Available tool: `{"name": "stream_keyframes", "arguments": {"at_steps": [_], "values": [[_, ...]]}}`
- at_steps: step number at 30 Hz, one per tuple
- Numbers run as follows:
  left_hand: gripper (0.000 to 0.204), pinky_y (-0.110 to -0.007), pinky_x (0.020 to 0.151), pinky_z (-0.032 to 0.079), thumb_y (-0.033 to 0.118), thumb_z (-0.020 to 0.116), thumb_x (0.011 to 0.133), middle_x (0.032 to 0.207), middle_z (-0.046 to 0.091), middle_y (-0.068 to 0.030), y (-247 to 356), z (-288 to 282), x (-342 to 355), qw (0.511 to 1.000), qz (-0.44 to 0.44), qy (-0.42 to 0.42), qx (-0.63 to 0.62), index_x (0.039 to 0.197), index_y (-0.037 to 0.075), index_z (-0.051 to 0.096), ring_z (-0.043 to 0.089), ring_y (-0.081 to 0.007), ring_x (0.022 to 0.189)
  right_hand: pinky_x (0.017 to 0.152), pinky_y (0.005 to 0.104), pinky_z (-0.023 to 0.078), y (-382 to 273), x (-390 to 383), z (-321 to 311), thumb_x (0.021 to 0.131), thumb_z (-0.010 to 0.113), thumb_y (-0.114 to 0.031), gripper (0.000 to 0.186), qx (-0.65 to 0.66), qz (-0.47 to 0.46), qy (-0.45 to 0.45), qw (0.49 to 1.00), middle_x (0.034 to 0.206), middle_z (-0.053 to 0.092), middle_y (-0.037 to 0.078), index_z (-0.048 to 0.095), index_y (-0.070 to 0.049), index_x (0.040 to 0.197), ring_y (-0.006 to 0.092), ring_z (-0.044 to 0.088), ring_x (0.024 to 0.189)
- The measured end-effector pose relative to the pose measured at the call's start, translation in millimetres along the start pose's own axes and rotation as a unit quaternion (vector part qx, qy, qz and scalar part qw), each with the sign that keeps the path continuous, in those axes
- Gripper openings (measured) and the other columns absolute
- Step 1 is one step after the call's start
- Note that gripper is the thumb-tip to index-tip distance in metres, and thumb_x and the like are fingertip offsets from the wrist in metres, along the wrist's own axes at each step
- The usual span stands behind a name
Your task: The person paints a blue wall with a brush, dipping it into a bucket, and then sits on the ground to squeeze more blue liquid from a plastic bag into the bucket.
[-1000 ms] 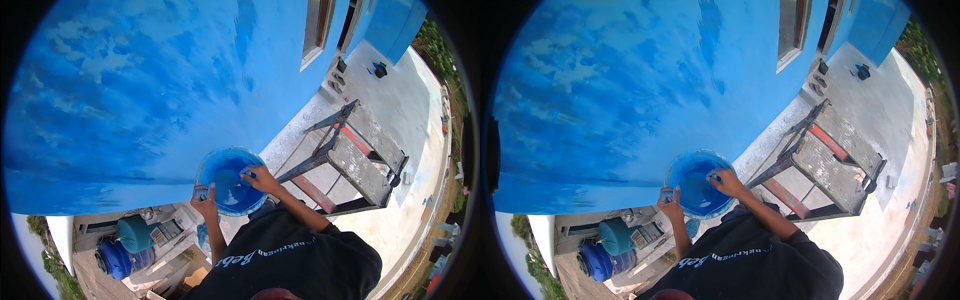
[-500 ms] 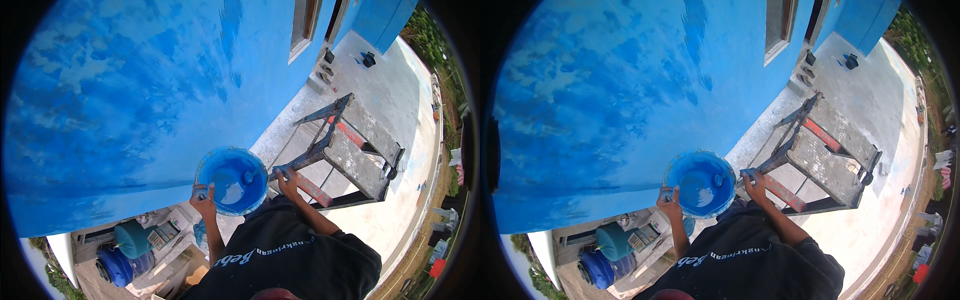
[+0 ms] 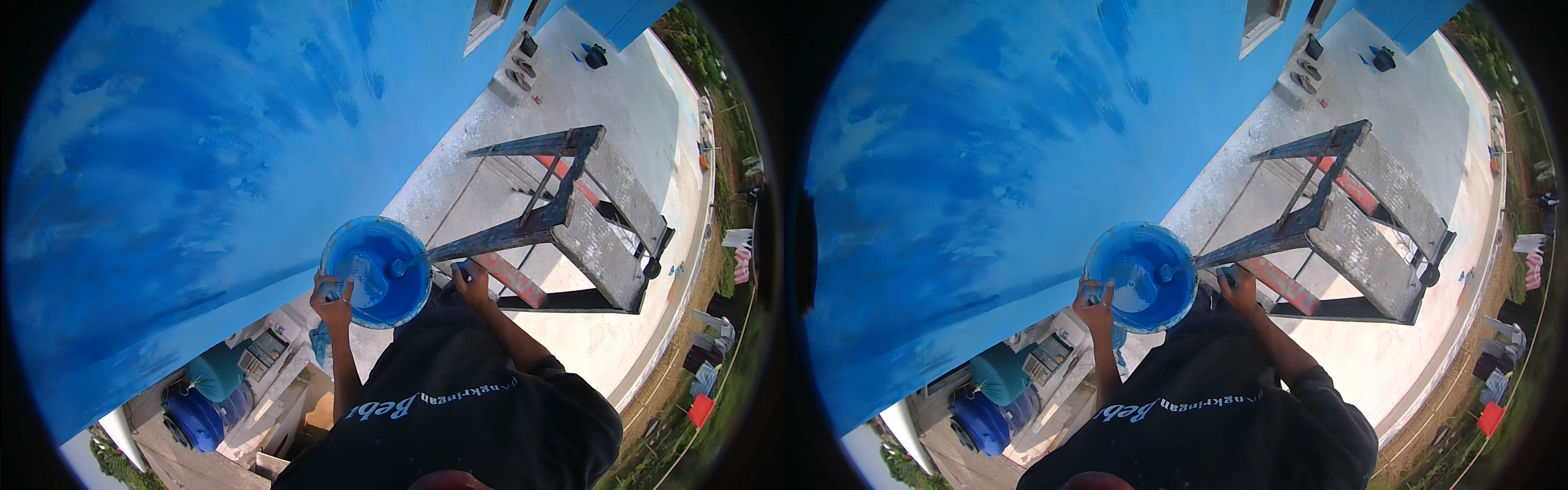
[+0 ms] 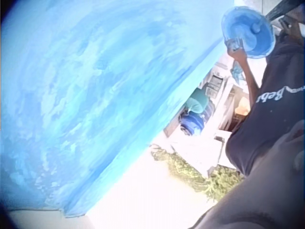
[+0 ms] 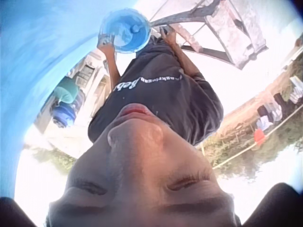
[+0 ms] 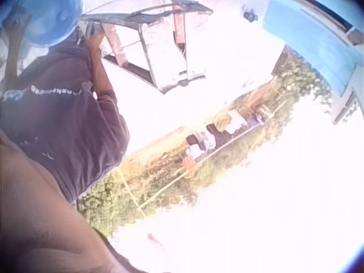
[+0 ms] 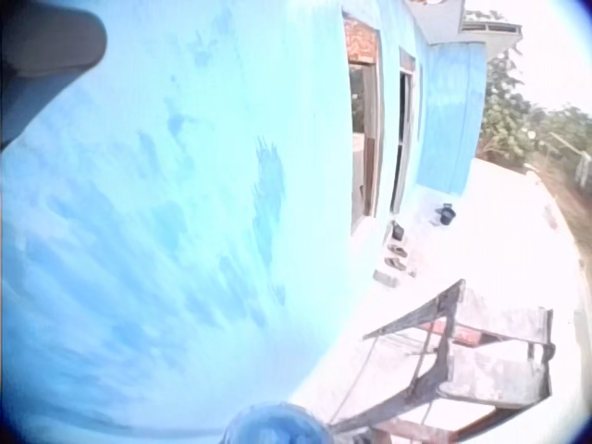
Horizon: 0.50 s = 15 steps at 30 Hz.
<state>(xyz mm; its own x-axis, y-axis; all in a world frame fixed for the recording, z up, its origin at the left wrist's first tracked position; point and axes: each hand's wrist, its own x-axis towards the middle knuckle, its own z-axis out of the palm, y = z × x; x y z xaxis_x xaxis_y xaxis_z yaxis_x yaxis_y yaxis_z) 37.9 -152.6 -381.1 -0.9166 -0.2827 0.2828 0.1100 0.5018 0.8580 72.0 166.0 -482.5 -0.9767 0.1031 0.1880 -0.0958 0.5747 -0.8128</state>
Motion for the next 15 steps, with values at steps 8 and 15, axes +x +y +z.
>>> {"name": "stream_keyframes", "arguments": {"at_steps": [8,15], "values": [[0.019,-0.049,0.102,0.040,0.002,0.079,0.073,0.077,0.065,-0.0088,-11,12,11,0.997,-0.036,-0.052,-0.035,0.066,0.001,0.062,0.062,-0.0235,0.080,0.067,0.0455,0.043,2,2,-10,0.085,0.065,-0.009,0.014,-0.055,0.028,0.162,0.985,0.084,0.059,0.019,0.059,0.002,0.091,0.0353,0.056,0.075],[0.020,-0.046,0.096,0.043,0.003,0.080,0.073,0.079,0.065,-0.0086,-25,17,20,0.995,-0.025,-0.087,-0.034,0.066,0.001,0.062,0.062,-0.0257,0.082,0.091,0.0522,0.039,47,14,-19,0.091,0.054,-0.015,0.029,-0.186,0.052,0.237,0.952,0.108,0.055,0.028,0.052,0.006,0.111,0.0481,0.047,0.105]]}}
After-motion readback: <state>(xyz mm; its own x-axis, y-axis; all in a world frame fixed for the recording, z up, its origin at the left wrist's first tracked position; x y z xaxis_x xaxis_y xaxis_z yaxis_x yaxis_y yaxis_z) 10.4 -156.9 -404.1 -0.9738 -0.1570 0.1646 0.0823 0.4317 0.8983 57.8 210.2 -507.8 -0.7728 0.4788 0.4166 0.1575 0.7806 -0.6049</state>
